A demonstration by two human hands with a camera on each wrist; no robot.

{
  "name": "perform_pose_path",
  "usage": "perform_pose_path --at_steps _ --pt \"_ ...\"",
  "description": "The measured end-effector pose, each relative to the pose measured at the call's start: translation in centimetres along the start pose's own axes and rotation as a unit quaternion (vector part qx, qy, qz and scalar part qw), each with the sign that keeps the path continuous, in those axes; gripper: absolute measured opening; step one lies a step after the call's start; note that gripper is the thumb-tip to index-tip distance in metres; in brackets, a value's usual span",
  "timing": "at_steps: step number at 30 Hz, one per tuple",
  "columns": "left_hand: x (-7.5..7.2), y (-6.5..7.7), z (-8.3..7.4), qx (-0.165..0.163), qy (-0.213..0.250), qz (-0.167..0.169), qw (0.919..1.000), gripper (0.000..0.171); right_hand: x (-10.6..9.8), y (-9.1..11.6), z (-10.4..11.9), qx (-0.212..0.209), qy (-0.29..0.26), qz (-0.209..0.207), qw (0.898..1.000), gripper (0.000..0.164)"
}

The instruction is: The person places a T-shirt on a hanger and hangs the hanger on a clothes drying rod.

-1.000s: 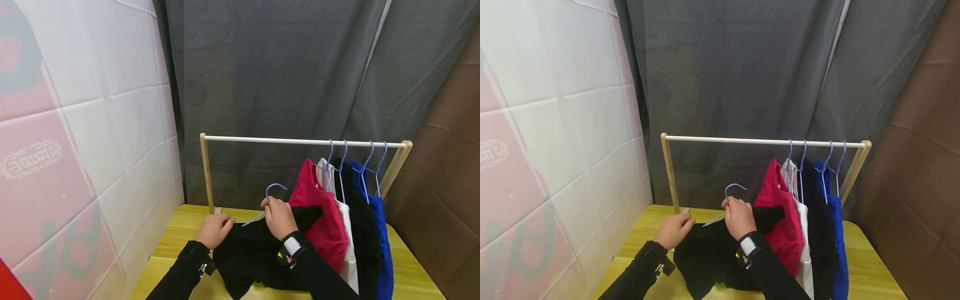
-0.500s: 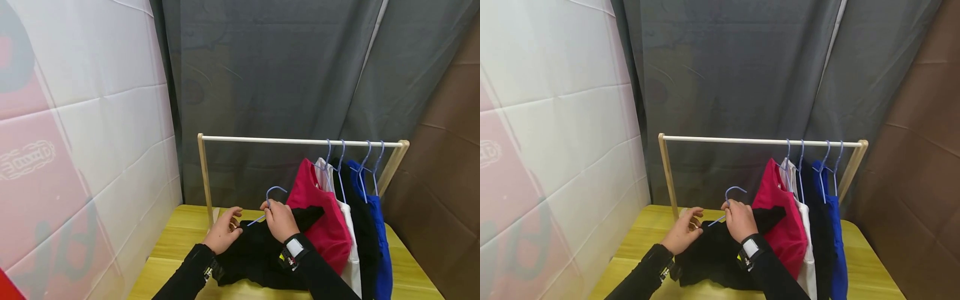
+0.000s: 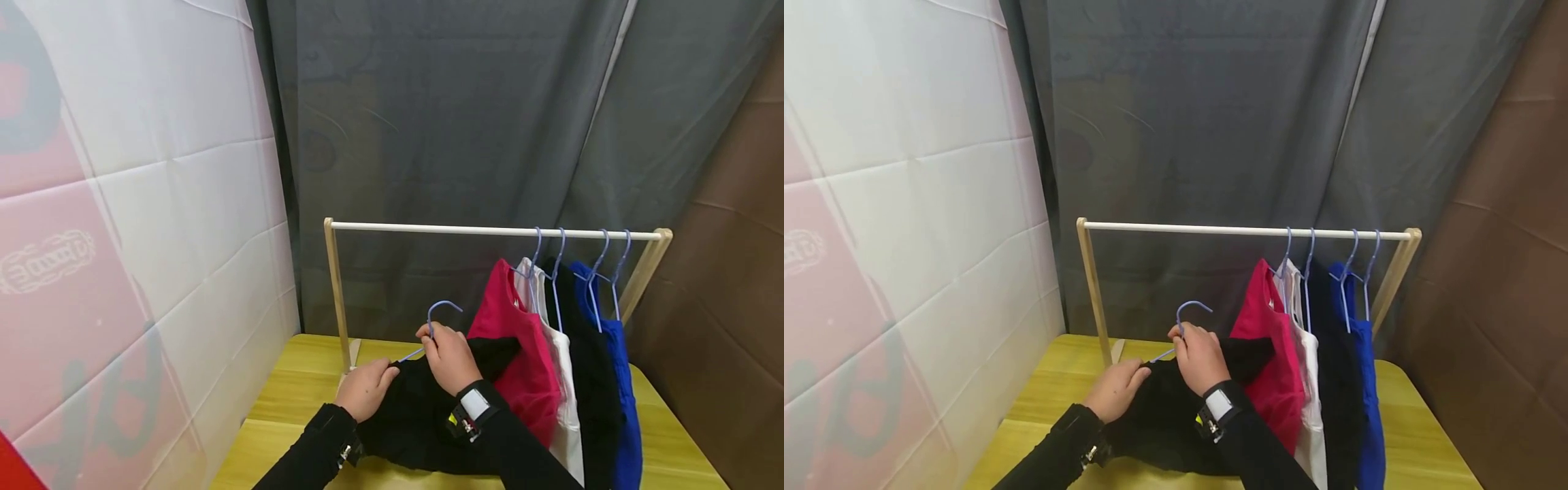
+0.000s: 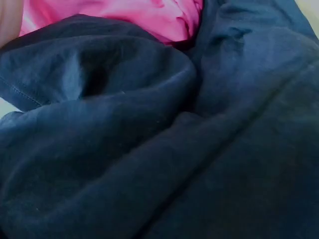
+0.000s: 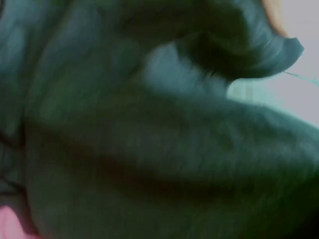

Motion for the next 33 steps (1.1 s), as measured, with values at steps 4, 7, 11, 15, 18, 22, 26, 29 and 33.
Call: perform_pose_path --at_steps 4,7,11,15,18,22,26,29,33 --pt "-0.6 0.3 0.5 0.002 0.009 -0.015 0.9998 0.027 -0.2 0.2 -0.7 -0.007 -0.005 0.007 1.000 0.006" --pt "-1.3 0.5 1.1 0.003 0.019 -0.030 0.9994 0.025 -0.5 0.4 -2.1 -0.015 0.004 -0.002 1.000 0.010" --pt "-2.1 1.0 1.8 0.001 0.018 -0.045 0.9988 0.023 -0.8 0.8 -4.4 -0.013 0.034 -0.030 0.999 0.015" --pt "-2.7 1.5 1.9 0.002 0.020 -0.036 0.9991 0.022 -0.8 1.3 -5.9 -0.018 0.072 -0.042 0.996 0.018" --pt "-3.1 1.8 1.9 0.001 0.032 -0.018 0.9993 0.020 -0.9 1.4 -6.5 -0.032 0.091 -0.044 0.994 0.022" --pt "-3.7 1.9 2.0 0.008 0.044 0.016 0.9989 0.022 -1.2 1.2 -7.0 -0.039 0.107 -0.055 0.992 0.029" --pt "-4.1 1.9 1.6 0.027 0.059 0.057 0.9963 0.026 -1.7 0.8 -7.2 -0.030 0.114 -0.068 0.991 0.035" --pt "-4.3 1.8 1.2 0.018 0.081 0.064 0.9945 0.026 -1.8 0.3 -7.1 -0.022 0.109 -0.082 0.990 0.032" --pt "-4.6 1.5 0.3 -0.014 0.110 0.042 0.9929 0.026 -1.9 -0.4 -6.2 -0.015 0.083 -0.104 0.991 0.025"
Point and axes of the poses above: each hand's wrist, its own y-axis away from the middle knuckle, its own x-axis out of the palm, z = x × y, the point moved 3 cm from there along -y, towards the middle knuckle, and after that the axes turned 2 degrees about x, right-handed, at the moved point
